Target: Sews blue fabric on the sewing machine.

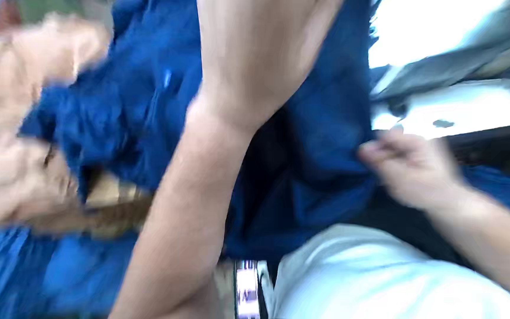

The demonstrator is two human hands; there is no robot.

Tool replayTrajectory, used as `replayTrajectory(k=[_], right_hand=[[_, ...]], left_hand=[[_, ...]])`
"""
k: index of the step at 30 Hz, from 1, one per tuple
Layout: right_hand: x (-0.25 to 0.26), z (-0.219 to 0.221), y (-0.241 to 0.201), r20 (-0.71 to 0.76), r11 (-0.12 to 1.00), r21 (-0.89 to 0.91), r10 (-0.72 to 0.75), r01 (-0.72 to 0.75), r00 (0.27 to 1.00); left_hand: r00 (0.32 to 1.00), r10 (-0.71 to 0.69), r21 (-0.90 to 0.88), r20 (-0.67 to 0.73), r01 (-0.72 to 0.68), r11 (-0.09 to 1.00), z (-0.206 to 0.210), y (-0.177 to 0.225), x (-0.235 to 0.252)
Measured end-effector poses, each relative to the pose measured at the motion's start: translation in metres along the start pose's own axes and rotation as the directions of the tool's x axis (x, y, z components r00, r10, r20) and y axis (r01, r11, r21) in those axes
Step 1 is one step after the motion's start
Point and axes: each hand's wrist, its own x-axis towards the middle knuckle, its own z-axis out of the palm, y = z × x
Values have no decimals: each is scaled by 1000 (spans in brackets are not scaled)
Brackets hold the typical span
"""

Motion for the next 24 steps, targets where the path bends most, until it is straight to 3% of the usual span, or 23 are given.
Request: replayTrajectory(k=[2,3,5,7,14,19,24], right_hand=[[5,5,23,107,942,141,291,-304,951],[5,6,34,131,905,192,360,-380,924],[2,6,47,161,833,310,428,-457,889],[5,-2,50,166,750,441,472,-493,866],[51,-38,62,-33,780,489,465,-391,885],[37,-27,59,46,764,493,455,-416,890],[53,-20,71,-12,796,498,404,-345,914]], left_hand=[[948,-15,7,319,13,1000,42,-3,14],[897,-79,1,434,87,996,60,-2,18],[784,-263,14,562,309,951,85,1,27],[724,-350,40,594,408,912,103,-1,41],[783,-287,10,553,338,941,173,-19,98],[802,-198,-85,563,294,952,175,-31,93],[830,-169,-126,531,275,953,176,-33,94]])
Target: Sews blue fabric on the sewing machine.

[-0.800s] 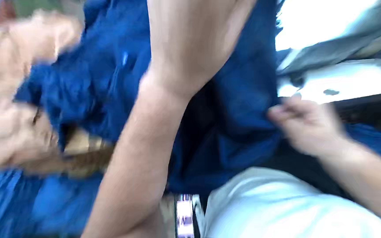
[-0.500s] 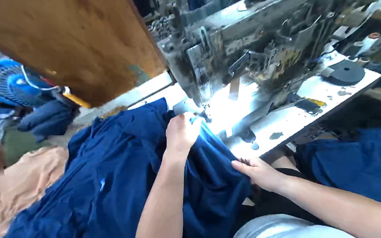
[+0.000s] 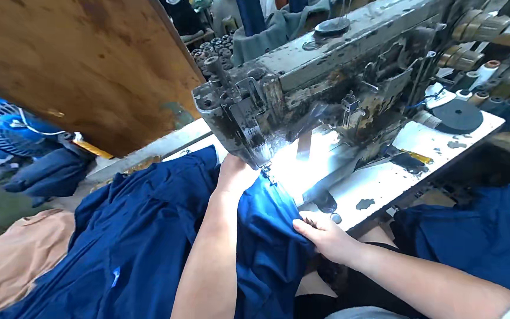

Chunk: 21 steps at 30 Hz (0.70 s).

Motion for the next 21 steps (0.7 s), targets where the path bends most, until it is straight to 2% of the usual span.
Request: replayTrajectory(k=[4,6,8,10,12,13,14,15,17,19,21], right_hand=[[19,5,0,-69,997,-56,-63,60,996],[21,7,-2,-104,996,-53,-80,75,991],[20,8,-3,-127,996,24,-85,89,988],[11,7,-4,-111,984,176,-18,38,994],[-11,3,2,-49,959,273,93,-76,994],[-23,-1,7,-35,958,268,113,-99,993],[-35,-7,13,-44,965,242,113,-99,993],[-44,-13,18,-76,974,207,104,-86,992],[-58,-25,23,-132,993,103,78,-65,988],[-63,-31,21,-146,999,-27,18,-22,989],[-65,-30,16,-121,993,-109,-53,40,991]], left_hand=[[994,-65,-81,-90,57,995,3,-14,7],[988,-99,-42,-122,94,995,7,-23,16],[982,-113,23,-150,118,993,3,-24,21],[981,-44,9,-190,47,999,-9,-26,6],[981,69,-52,-179,-80,995,-35,-15,-37],[988,121,-80,-96,-129,988,-53,-4,-63],[987,155,-138,50,-147,980,-70,9,-93],[962,168,-196,215,-126,972,-79,16,-121],[860,153,-171,487,-78,982,-78,23,-168],[790,33,-16,613,-29,999,-67,24,-197],[803,-41,99,594,-22,995,-55,22,-217]])
